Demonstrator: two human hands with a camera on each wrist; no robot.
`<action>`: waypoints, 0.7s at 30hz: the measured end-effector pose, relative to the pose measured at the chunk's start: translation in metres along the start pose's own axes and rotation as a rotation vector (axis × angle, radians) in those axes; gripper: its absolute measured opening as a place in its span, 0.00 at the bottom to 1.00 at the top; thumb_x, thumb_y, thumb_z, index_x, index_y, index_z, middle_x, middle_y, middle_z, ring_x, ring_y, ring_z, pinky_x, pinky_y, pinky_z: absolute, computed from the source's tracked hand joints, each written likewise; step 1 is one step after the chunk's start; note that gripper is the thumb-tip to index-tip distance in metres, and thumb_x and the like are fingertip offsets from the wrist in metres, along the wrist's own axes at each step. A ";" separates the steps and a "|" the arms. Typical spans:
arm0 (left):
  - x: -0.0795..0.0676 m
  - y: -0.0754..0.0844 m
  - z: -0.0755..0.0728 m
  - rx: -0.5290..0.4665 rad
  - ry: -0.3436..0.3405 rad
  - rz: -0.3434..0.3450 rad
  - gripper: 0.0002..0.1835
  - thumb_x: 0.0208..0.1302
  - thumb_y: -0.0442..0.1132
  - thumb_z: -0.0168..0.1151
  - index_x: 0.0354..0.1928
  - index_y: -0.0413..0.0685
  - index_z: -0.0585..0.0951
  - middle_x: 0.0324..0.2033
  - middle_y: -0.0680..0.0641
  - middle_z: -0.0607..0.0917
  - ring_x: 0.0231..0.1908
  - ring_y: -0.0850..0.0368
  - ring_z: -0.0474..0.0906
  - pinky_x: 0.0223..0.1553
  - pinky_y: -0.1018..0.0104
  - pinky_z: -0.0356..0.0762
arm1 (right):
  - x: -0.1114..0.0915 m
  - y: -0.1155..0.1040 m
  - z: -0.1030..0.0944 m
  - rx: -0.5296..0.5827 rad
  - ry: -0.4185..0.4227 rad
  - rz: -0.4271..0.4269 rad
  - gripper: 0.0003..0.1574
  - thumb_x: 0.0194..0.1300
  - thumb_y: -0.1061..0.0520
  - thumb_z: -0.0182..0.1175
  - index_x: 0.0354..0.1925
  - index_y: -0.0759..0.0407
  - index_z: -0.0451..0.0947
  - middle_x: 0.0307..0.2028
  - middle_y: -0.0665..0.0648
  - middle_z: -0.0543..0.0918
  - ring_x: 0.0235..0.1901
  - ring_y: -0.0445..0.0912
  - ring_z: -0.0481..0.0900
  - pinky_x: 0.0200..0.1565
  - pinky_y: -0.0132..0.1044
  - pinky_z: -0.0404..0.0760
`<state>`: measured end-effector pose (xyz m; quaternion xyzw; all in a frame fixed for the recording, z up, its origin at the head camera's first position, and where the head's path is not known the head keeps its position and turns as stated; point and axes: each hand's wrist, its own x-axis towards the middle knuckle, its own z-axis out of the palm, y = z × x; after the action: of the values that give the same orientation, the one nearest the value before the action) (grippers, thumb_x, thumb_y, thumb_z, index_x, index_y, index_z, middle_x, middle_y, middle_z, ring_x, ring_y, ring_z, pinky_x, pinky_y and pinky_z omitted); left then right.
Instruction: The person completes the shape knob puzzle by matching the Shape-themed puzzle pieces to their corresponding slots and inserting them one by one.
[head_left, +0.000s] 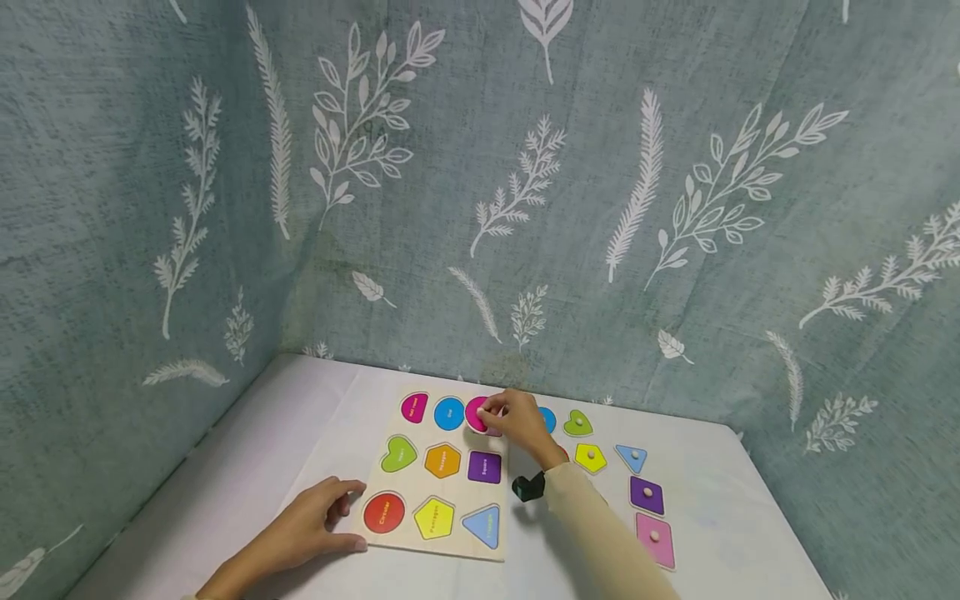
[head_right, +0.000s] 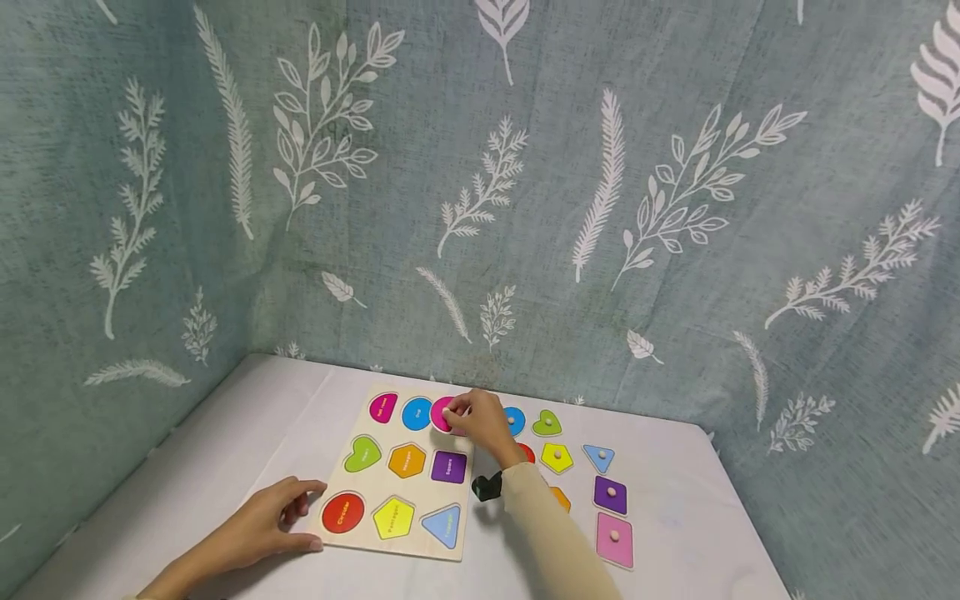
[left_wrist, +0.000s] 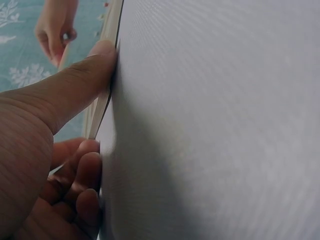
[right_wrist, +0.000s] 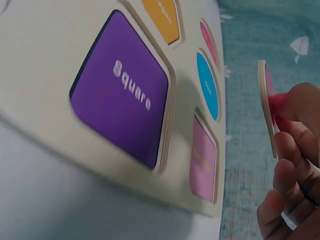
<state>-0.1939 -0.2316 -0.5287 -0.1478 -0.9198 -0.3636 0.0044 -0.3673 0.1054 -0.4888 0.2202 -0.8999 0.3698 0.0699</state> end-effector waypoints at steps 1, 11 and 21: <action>0.000 0.000 0.000 -0.003 -0.003 0.006 0.42 0.40 0.52 0.87 0.56 0.38 0.80 0.32 0.55 0.72 0.32 0.66 0.68 0.32 0.71 0.71 | 0.001 -0.001 0.002 0.002 -0.001 -0.006 0.07 0.65 0.52 0.72 0.34 0.54 0.89 0.27 0.45 0.79 0.31 0.42 0.73 0.33 0.33 0.75; 0.000 -0.001 -0.001 -0.008 0.006 0.038 0.41 0.41 0.51 0.86 0.55 0.38 0.80 0.32 0.55 0.72 0.32 0.66 0.68 0.32 0.71 0.71 | 0.013 -0.016 0.026 -0.036 -0.040 -0.070 0.09 0.66 0.50 0.71 0.35 0.55 0.89 0.26 0.45 0.77 0.30 0.41 0.73 0.34 0.32 0.74; -0.001 0.001 -0.003 -0.041 -0.006 0.048 0.41 0.43 0.52 0.86 0.56 0.37 0.79 0.32 0.54 0.73 0.32 0.66 0.68 0.32 0.71 0.71 | 0.025 -0.037 0.055 0.001 -0.063 -0.083 0.06 0.66 0.53 0.71 0.34 0.55 0.89 0.26 0.45 0.78 0.29 0.39 0.72 0.35 0.32 0.73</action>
<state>-0.1928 -0.2334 -0.5266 -0.1710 -0.9083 -0.3817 0.0072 -0.3713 0.0351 -0.4972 0.2691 -0.8915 0.3600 0.0566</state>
